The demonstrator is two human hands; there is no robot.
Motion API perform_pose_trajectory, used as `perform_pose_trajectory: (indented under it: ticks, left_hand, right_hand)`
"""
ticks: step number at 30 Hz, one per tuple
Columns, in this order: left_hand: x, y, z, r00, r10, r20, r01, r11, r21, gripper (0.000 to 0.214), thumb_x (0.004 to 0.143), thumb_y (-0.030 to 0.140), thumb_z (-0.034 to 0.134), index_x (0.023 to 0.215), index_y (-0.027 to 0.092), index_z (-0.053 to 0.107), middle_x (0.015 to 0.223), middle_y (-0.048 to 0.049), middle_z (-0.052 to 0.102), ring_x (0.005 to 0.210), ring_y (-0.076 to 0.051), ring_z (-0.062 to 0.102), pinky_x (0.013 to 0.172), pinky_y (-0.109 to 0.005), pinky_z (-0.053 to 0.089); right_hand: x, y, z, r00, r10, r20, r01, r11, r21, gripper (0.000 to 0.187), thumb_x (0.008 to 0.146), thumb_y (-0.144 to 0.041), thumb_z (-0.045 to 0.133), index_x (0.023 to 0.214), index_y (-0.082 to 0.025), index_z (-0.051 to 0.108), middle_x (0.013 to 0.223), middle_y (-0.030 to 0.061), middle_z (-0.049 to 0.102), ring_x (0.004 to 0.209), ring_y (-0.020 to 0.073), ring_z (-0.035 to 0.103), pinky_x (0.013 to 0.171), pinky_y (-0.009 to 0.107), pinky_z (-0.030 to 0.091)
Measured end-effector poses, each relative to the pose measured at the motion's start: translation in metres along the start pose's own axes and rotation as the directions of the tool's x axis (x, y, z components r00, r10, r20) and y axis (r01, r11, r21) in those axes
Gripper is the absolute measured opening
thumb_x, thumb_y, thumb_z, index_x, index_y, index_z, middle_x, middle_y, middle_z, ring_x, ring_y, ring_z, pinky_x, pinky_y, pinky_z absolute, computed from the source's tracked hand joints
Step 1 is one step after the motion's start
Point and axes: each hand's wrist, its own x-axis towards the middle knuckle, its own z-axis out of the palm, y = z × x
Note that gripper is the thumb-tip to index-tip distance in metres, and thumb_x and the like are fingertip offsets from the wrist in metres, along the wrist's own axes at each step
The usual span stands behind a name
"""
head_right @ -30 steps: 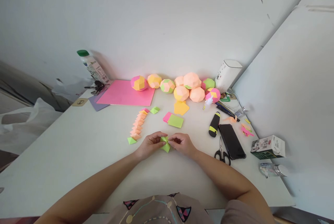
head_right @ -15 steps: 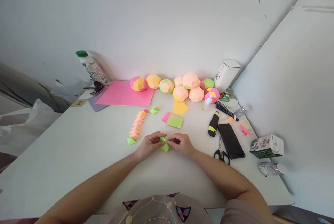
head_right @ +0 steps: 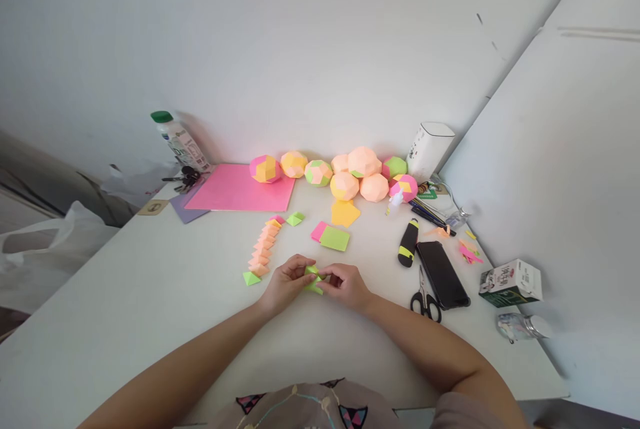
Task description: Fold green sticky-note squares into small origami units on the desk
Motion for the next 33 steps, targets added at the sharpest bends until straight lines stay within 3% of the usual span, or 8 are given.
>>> perform_pose_trajectory:
  ticks: [6, 12, 19, 27, 30, 33]
  left_hand:
    - [0.0, -0.008, 0.0, 0.999, 0.036, -0.014, -0.035, 0.996, 0.081, 0.024, 0.07, 0.034, 0.069, 0.088, 0.019, 0.062, 0.084, 0.0017, 0.042, 0.06, -0.006, 0.043, 0.053, -0.02, 0.042]
    - [-0.002, -0.003, -0.002, 0.993, 0.083, 0.086, -0.102, 0.963, 0.251, 0.022, 0.076, 0.031, 0.063, 0.095, 0.02, 0.065, 0.111, -0.0069, 0.044, 0.06, -0.006, 0.046, 0.052, -0.023, 0.046]
    - [-0.005, 0.001, 0.002, 0.991, 0.133, 0.014, -0.132, 0.955, 0.265, 0.016, 0.077, 0.031, 0.061, 0.084, 0.017, 0.066, 0.086, -0.0049, 0.056, 0.071, -0.013, 0.054, 0.055, -0.023, 0.046]
    - [-0.007, 0.026, 0.012, 0.982, -0.107, -0.153, 0.117, 0.991, 0.062, 0.028, 0.073, 0.039, 0.063, 0.087, 0.015, 0.066, 0.07, -0.0024, 0.062, 0.062, -0.013, 0.056, 0.059, -0.026, 0.048]
    - [0.001, 0.03, 0.011, 0.964, -0.176, -0.199, 0.19, 0.98, 0.054, 0.03, 0.073, 0.041, 0.062, 0.082, 0.014, 0.068, 0.065, -0.0022, 0.061, 0.059, -0.014, 0.055, 0.056, -0.025, 0.046]
    - [0.008, 0.026, 0.007, 0.957, -0.178, -0.231, 0.205, 0.974, 0.099, 0.03, 0.074, 0.042, 0.06, 0.083, 0.015, 0.069, 0.063, -0.0013, 0.062, 0.056, -0.013, 0.053, 0.052, -0.024, 0.042]
  right_hand:
    - [0.001, -0.002, 0.002, 0.998, -0.028, -0.054, 0.024, 0.997, -0.069, 0.017, 0.076, -0.032, 0.06, 0.08, -0.017, 0.069, 0.061, 0.0037, 0.063, 0.046, 0.0126, 0.05, 0.045, 0.025, 0.042]
    - [0.002, -0.005, 0.002, 0.996, -0.029, -0.084, 0.025, 0.998, -0.058, 0.017, 0.078, -0.03, 0.058, 0.077, -0.018, 0.069, 0.058, 0.0029, 0.063, 0.046, 0.012, 0.049, 0.045, 0.024, 0.041]
    - [0.006, -0.002, 0.002, 0.996, 0.051, -0.074, -0.051, 0.999, 0.0, 0.015, 0.077, -0.03, 0.06, 0.08, -0.018, 0.067, 0.061, 0.0011, 0.059, 0.049, 0.0111, 0.046, 0.047, 0.024, 0.041]
    - [0.026, -0.012, 0.011, 0.973, 0.188, -0.13, -0.17, 0.975, 0.141, 0.019, 0.071, -0.03, 0.065, 0.085, -0.018, 0.067, 0.056, -0.0033, 0.047, 0.051, 0.0107, 0.041, 0.049, 0.024, 0.039]
    - [0.036, -0.006, 0.017, 0.97, 0.195, -0.142, -0.174, 0.973, 0.149, 0.02, 0.07, -0.029, 0.066, 0.087, -0.018, 0.068, 0.051, -0.006, 0.037, 0.048, 0.01, 0.036, 0.047, 0.024, 0.037]
    - [0.041, 0.003, 0.018, 0.97, 0.192, -0.152, -0.17, 0.974, 0.151, 0.024, 0.07, -0.03, 0.067, 0.091, -0.018, 0.068, 0.051, -0.0054, 0.041, 0.048, 0.0104, 0.038, 0.048, 0.024, 0.039]
